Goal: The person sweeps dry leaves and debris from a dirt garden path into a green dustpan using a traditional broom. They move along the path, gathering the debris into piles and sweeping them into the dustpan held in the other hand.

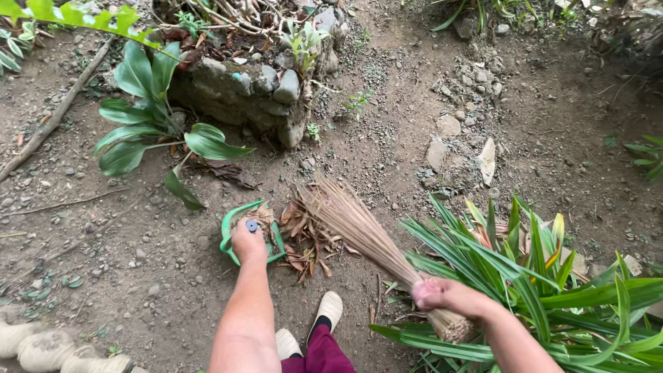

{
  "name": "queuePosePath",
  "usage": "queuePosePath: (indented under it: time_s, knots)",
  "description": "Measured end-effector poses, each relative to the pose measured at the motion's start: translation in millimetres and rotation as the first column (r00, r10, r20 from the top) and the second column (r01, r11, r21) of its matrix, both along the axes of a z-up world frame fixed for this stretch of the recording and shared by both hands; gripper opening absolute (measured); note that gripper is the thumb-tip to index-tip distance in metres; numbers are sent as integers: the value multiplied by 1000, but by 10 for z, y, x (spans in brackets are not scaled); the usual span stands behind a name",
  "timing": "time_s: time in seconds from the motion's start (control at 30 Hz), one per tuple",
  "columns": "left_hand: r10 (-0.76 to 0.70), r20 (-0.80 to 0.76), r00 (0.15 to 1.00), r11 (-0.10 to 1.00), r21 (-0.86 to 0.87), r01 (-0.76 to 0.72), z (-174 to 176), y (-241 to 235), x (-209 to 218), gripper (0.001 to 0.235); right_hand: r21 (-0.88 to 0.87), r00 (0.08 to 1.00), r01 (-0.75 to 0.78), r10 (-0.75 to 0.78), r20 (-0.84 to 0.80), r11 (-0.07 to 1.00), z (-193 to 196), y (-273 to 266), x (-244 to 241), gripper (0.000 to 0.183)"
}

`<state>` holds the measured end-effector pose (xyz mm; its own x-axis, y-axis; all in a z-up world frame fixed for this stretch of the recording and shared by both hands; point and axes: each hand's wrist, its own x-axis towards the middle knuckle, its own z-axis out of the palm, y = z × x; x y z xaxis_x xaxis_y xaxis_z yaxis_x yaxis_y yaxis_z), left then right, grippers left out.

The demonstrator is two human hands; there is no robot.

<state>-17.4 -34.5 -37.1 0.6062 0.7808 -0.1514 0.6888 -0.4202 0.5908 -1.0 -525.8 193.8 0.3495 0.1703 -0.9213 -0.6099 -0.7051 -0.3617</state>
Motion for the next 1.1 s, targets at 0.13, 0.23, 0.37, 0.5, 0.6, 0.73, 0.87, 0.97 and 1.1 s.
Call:
queuePosePath:
  time_s: [0.13,0.23,0.37,0.5,0.6,0.73,0.87,0.97,1.1]
  knots:
    - [-14,32,999,1000,24,13,144,130,190,42,178,989,56,-78,124,983,-279,44,457,68]
    - [-20,50,999,999,31,18,267,179,333,42,-114,959,-96,123,256,989,-662,434,884,86]
    - [-26,49,998,999,-43,28,312,206,501,37,-293,899,-204,297,321,934,-1248,1139,927,70]
    - [-133,17,991,991,-4,133,186,292,700,41,-248,839,-319,394,376,915,-1579,1397,263,63]
    - [-220,63,973,975,-7,221,131,428,917,44,152,977,-51,17,214,987,-1189,1103,-284,62]
    - [-335,48,941,941,-25,337,178,707,1005,43,222,856,501,-516,11,836,-493,841,-1311,75]
    - [-450,1,893,893,-39,449,230,974,1205,38,140,810,493,-511,286,859,-703,1058,-2130,52]
    - [-526,23,850,850,-3,527,140,1088,1293,39,161,730,539,-554,401,827,-1172,1491,-2207,16]
    - [-604,57,795,797,29,603,-6,1155,1308,39,218,495,842,-867,50,493,-1378,2583,-1878,10]
